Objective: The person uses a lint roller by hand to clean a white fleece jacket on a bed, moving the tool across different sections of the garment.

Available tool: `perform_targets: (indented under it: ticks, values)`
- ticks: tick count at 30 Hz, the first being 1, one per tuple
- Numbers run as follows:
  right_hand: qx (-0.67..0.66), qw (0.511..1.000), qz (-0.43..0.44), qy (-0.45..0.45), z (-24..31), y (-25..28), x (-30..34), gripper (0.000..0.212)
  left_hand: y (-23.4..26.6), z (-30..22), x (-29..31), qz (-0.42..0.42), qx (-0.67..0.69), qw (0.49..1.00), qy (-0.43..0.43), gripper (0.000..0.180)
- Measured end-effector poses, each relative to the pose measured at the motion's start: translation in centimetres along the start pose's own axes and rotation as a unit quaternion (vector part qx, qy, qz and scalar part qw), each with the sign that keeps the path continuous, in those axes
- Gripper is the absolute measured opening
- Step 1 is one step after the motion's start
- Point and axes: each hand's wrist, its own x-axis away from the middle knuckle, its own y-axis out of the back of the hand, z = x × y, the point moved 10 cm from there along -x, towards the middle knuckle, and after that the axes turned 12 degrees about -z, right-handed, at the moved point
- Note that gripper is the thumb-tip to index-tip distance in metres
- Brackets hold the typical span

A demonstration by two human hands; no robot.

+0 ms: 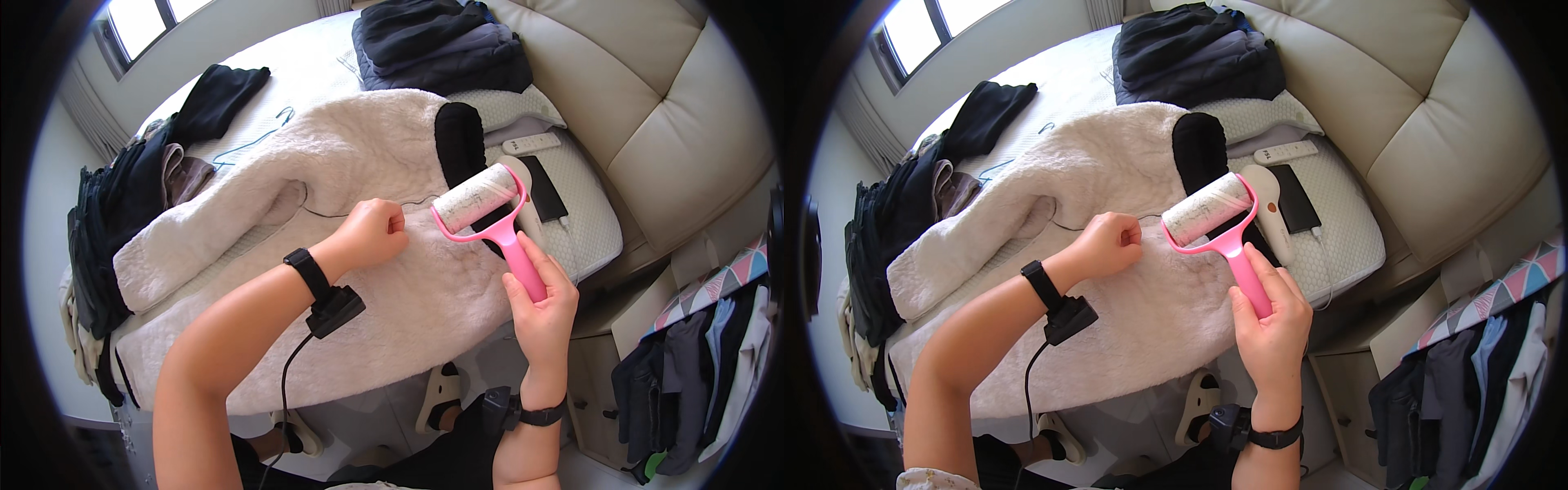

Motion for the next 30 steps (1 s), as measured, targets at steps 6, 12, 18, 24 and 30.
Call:
perform_targets:
  ticks: [6,12,18,24,30]
  values:
    - [-0.002,1.0,0.003,0.001,0.4,-0.2,0.2,0.045,0.0,1.7,0.4,0.036,0.03,0.995,0.083,0.013]
    - [-0.002,1.0,0.02,0.009,0.7,-0.7,0.2,0.045,0.9,3.3,1.6,0.034,0.093,0.987,0.128,0.009]
    - [0.03,0.995,0.096,0.017,1.3,-4.4,1.1,0.046,1.7,3.4,3.9,-0.004,0.062,0.991,0.12,0.009]
    - [0.138,0.978,0.138,0.071,0.7,-7.5,2.8,0.044,1.2,4.4,7.4,0.079,-0.049,0.991,0.091,0.013]
    - [0.162,0.97,0.165,0.073,1.3,-5.6,2.8,0.047,1.0,3.9,8.4,0.094,-0.065,0.992,0.059,0.017]
